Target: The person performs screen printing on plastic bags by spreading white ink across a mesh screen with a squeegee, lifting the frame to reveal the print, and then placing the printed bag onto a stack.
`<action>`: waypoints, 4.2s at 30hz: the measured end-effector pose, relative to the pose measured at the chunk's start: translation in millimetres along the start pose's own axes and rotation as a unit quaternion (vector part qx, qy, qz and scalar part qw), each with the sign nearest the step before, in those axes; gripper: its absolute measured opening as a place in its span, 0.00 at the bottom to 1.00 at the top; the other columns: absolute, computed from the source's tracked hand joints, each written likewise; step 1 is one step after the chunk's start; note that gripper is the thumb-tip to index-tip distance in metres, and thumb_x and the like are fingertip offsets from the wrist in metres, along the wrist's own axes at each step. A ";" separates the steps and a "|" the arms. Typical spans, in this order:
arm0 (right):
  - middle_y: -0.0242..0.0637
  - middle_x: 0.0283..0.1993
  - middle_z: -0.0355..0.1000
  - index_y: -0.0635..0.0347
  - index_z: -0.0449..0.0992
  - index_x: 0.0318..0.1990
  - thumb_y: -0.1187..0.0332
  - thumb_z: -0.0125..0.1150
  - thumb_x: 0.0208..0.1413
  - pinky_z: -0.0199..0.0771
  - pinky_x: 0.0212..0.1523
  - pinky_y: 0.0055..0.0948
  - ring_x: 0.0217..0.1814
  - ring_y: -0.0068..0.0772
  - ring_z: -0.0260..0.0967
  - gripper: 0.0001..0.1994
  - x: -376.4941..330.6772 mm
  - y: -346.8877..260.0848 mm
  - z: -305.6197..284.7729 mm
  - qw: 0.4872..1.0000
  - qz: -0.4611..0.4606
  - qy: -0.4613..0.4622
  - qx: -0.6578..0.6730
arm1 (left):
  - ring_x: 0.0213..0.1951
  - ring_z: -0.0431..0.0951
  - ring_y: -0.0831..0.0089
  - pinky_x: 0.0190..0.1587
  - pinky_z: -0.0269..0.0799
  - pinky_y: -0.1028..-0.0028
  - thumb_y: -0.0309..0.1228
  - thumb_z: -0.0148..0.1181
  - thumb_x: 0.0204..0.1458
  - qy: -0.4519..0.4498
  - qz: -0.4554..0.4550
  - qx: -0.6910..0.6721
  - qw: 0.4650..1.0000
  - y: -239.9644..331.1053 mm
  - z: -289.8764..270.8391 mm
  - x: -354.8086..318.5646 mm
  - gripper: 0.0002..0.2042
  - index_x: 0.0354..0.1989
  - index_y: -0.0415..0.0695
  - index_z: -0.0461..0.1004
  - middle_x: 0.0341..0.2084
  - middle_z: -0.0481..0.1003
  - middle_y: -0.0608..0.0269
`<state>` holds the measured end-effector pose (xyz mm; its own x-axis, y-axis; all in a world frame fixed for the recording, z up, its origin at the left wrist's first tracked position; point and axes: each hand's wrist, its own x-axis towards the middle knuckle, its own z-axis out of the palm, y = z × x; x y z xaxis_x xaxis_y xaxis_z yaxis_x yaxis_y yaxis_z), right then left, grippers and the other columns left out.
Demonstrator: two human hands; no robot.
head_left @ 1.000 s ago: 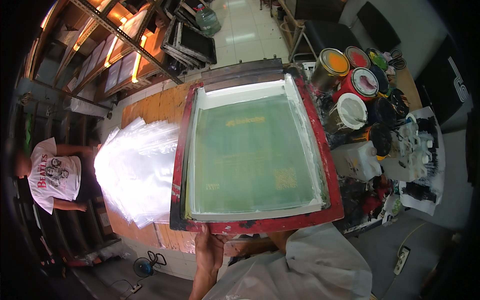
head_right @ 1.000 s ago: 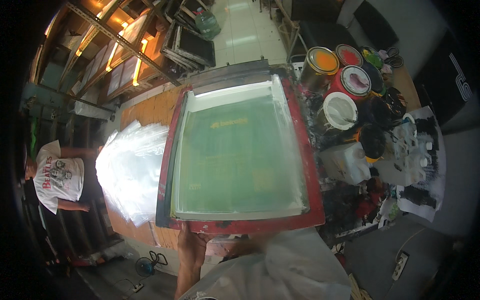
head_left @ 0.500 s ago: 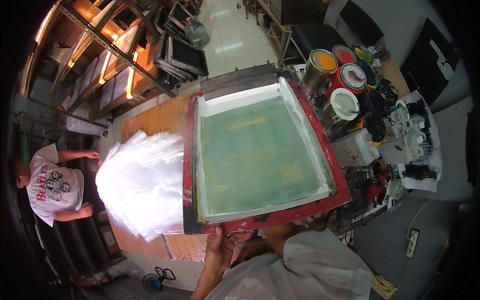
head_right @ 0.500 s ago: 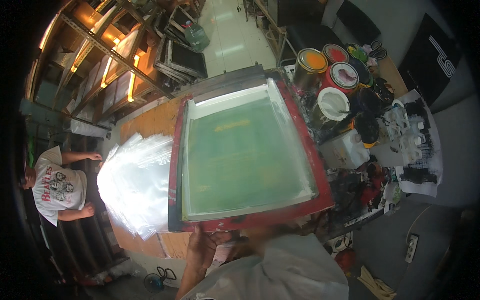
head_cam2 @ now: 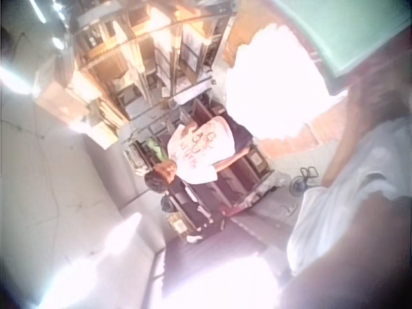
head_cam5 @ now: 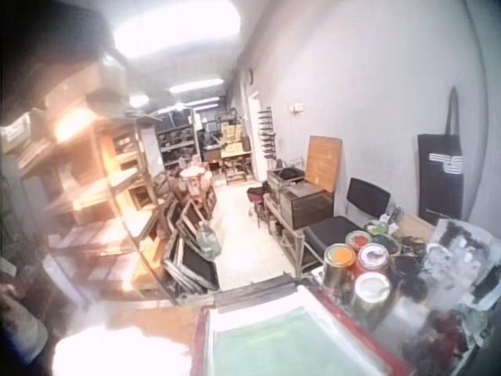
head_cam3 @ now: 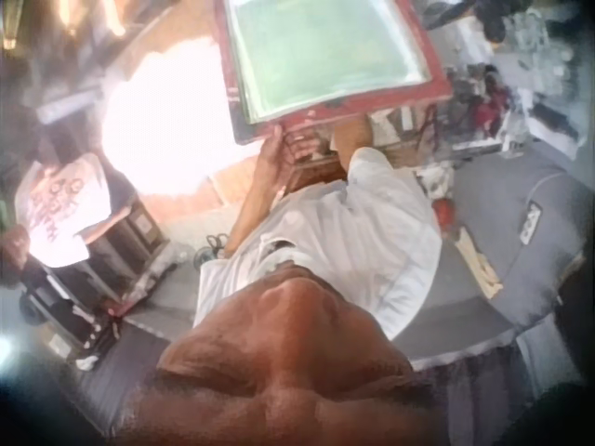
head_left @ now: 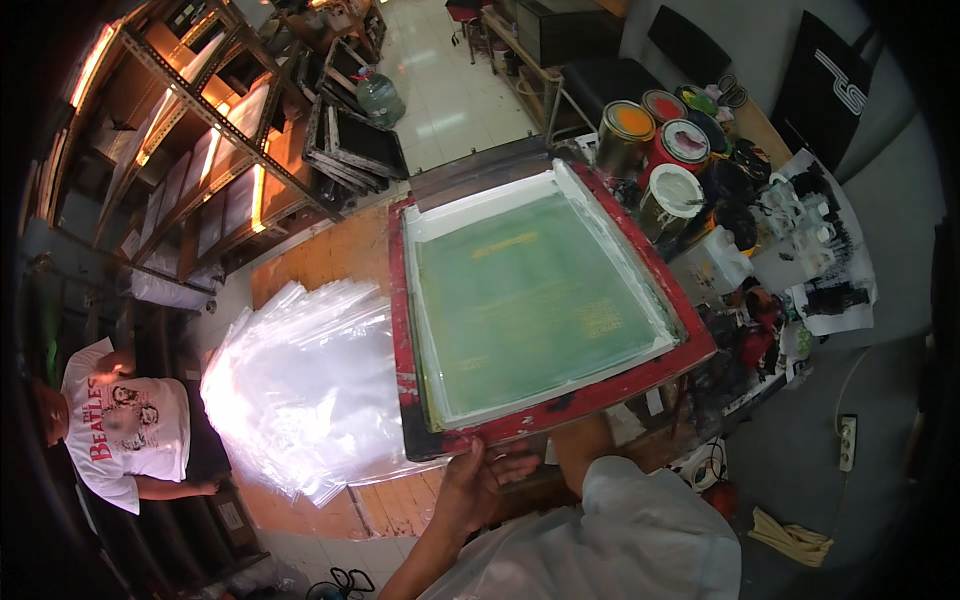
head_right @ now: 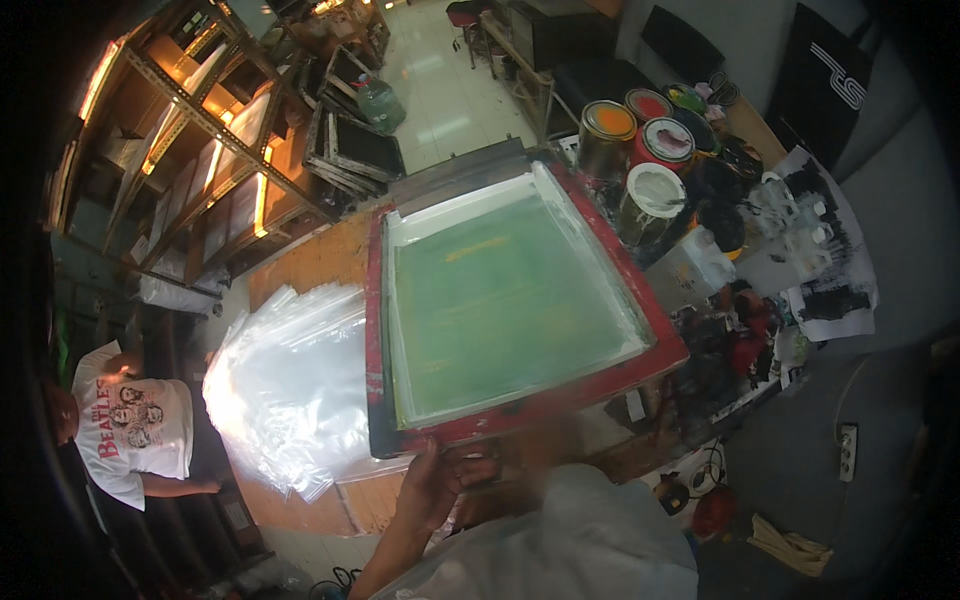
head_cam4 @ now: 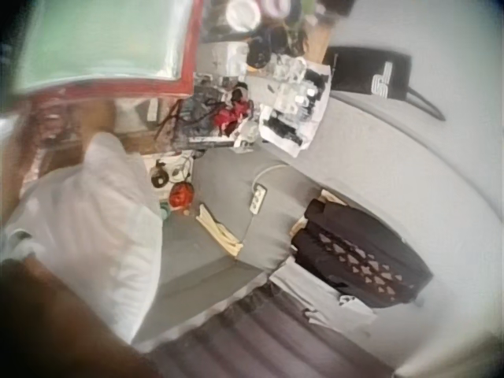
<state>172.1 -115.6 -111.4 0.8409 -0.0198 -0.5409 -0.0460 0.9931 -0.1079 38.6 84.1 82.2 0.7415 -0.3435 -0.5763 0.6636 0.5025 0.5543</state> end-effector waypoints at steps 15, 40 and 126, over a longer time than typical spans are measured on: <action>0.41 0.61 0.73 0.60 0.68 0.65 0.55 0.52 0.70 0.80 0.52 0.52 0.58 0.44 0.74 0.23 -8.2 17.0 3.2 1.000 -0.012 -0.018 0.020 | 0.52 0.80 0.48 0.58 0.75 0.50 0.58 0.46 0.66 0.005 -0.048 0.030 0.998 3.9 -4.7 0.7 0.35 0.61 0.33 0.65 0.54 0.75 0.45; 0.42 0.62 0.73 0.60 0.68 0.65 0.54 0.52 0.70 0.80 0.54 0.53 0.59 0.45 0.73 0.24 -29.7 67.8 17.3 0.998 0.004 -0.052 0.040 | 0.50 0.81 0.54 0.56 0.79 0.55 0.52 0.49 0.68 -0.019 -0.029 -0.029 0.999 -13.9 -10.1 3.2 0.25 0.58 0.41 0.68 0.50 0.77 0.47; 0.46 0.65 0.71 0.60 0.68 0.66 0.58 0.53 0.68 0.66 0.68 0.55 0.63 0.49 0.70 0.24 -26.4 -105.6 -30.5 0.988 -0.120 -0.044 0.090 | 0.43 0.84 0.50 0.47 0.83 0.57 0.49 0.51 0.68 0.075 -0.009 -0.060 0.995 -24.9 -8.9 5.0 0.21 0.47 0.40 0.72 0.35 0.81 0.48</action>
<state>138.2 -223.5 -111.2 0.8597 -0.2558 -0.4421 0.2515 0.9654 -0.0695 24.9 76.9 60.1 0.7006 -0.2355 -0.6736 0.6535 0.5909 0.4731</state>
